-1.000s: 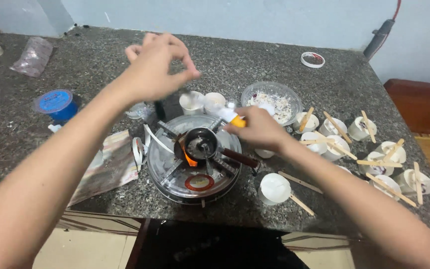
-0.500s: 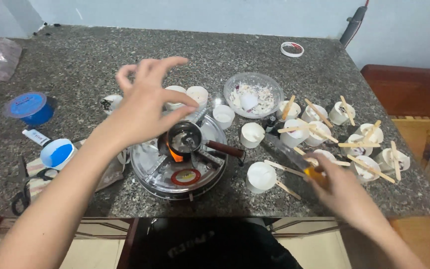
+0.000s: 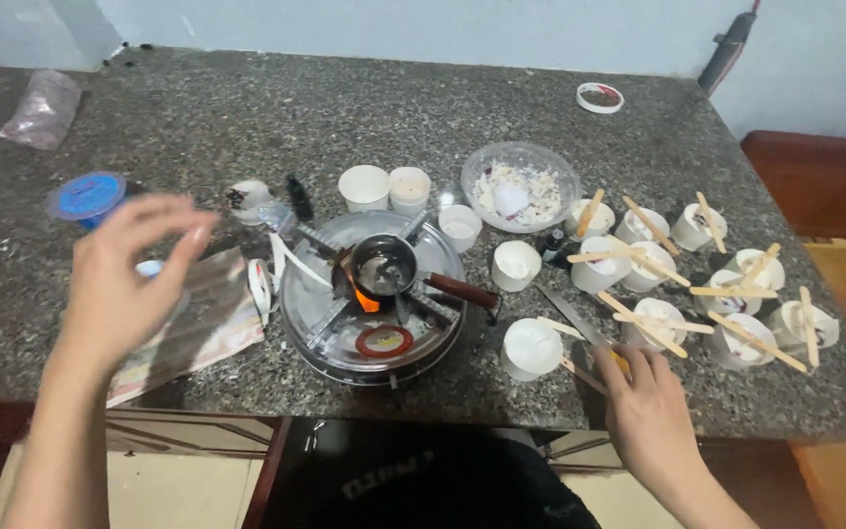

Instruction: The person is preparing scented candles by melting wax in a ladle, adding fragrance oil, and pouring the mixture into containers.

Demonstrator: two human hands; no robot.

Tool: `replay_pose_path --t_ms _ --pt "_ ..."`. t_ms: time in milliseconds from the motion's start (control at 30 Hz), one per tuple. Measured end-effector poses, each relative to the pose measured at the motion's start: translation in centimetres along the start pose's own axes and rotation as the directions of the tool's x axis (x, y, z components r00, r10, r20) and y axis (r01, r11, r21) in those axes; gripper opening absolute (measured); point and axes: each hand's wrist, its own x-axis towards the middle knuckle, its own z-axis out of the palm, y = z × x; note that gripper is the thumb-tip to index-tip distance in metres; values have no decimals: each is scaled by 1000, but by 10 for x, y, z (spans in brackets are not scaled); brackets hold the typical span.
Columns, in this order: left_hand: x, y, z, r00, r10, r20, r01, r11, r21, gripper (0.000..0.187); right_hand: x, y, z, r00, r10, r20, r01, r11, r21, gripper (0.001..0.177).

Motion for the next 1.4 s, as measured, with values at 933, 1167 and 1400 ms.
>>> replay_pose_path --t_ms 933,1167,1400 --pt "-209 -161 69 859 -358 -365 483 804 347 18 167 -473 27 837 -399 -375 519 795 313 54" --pt "-190 -150 43 687 -692 -221 725 634 269 33 190 -487 26 826 -527 -201 562 734 382 30" --pt "-200 -139 40 789 -604 -115 592 797 -122 36 205 -479 16 799 -600 46 490 693 528 48"
